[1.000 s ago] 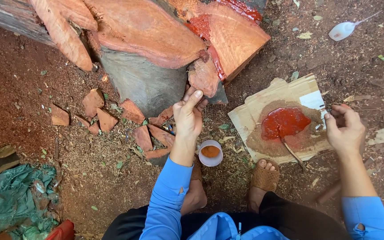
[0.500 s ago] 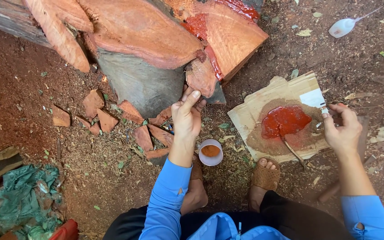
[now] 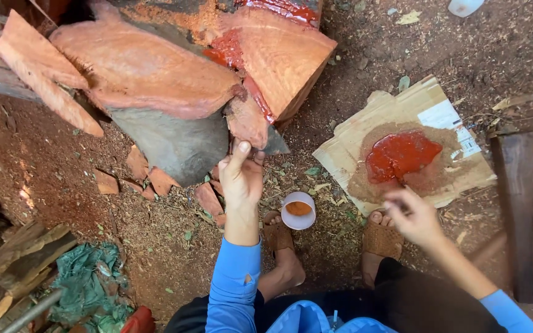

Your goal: Applying red adhesive to small wood fragments and attaching them to a larger carved log to repair or assemble a structure.

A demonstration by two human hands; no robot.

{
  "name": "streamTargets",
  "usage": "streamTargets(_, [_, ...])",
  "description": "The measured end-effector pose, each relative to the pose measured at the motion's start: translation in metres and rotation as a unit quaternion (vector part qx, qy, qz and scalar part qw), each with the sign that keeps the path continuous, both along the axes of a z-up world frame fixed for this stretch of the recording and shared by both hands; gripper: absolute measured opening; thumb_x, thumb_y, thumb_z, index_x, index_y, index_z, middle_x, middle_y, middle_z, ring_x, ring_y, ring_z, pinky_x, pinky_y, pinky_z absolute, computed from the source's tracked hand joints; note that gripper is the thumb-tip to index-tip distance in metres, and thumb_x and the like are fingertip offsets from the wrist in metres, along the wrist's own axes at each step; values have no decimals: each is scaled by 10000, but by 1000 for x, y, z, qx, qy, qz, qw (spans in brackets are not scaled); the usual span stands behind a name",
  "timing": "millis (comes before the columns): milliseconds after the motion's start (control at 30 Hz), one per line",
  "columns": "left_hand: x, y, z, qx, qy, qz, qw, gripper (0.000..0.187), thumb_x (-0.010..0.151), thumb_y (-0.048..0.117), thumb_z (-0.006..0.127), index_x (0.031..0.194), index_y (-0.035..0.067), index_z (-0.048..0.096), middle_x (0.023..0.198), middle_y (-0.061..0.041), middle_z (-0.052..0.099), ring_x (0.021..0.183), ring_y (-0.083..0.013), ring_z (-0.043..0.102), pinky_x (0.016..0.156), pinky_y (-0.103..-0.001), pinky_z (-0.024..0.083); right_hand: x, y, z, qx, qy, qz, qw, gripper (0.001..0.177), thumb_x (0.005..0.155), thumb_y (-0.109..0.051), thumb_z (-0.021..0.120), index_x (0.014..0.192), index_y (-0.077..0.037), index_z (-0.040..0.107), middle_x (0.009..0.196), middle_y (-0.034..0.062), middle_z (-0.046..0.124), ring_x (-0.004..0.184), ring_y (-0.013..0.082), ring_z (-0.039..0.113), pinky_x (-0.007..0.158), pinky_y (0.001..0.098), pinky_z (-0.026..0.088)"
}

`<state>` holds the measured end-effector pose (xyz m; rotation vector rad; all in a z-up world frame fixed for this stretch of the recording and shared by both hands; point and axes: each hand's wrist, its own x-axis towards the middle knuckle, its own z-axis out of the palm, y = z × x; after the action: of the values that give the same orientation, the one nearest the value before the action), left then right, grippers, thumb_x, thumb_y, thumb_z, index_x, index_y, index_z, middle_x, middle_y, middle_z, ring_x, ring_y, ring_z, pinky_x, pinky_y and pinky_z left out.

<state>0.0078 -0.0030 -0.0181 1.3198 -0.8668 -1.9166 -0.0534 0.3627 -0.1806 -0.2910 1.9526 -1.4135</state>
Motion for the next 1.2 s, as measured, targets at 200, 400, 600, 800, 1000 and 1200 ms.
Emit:
streamTargets(200, [-7,2,8,4,7,12,1000,60,814,-24,791,863,-15,758,878,-116,767,749,-216,745,712,-340,654,80,25,-43,109,-157,212,958,165,789,-134,758,951,-145,732,822,98,829,682,266,775,670,440,596])
streamTargets(400, [-19,9,17,10,-18,11,1000,136,827,39,821,735,103,744,834,-70,759,769,-203,750,708,-334,642,99,38,-32,132,-130,253,950,202,793,-241,789,981,-209,723,840,93,809,784,351,778,717,464,617])
streamTargets(600, [-5,8,10,-4,0,19,1000,214,876,11,773,700,130,748,852,-87,754,800,-215,751,747,-363,637,61,46,-31,189,59,76,977,99,882,-235,781,975,-238,746,606,23,692,619,266,718,582,366,546])
streamTargets(800, [0,4,3,1,9,24,1000,280,857,25,815,667,118,631,869,-88,741,828,-203,714,766,-360,618,52,24,-52,204,360,175,894,132,908,-299,748,846,-238,648,582,-62,659,547,147,685,564,279,543])
streamTargets(1000, [-16,15,19,-20,-5,-3,1000,255,845,72,839,695,121,639,847,-38,708,811,-166,687,754,-314,611,48,-20,-52,154,439,251,849,187,881,-328,658,1045,-242,676,697,-67,679,619,126,708,580,288,582])
streamTargets(1200, [-17,7,21,-36,-1,-10,999,124,859,36,795,763,81,732,844,-57,739,774,-168,711,729,-295,626,51,-41,-78,164,523,251,798,44,807,-254,575,771,-239,556,606,-29,575,541,160,647,536,292,534])
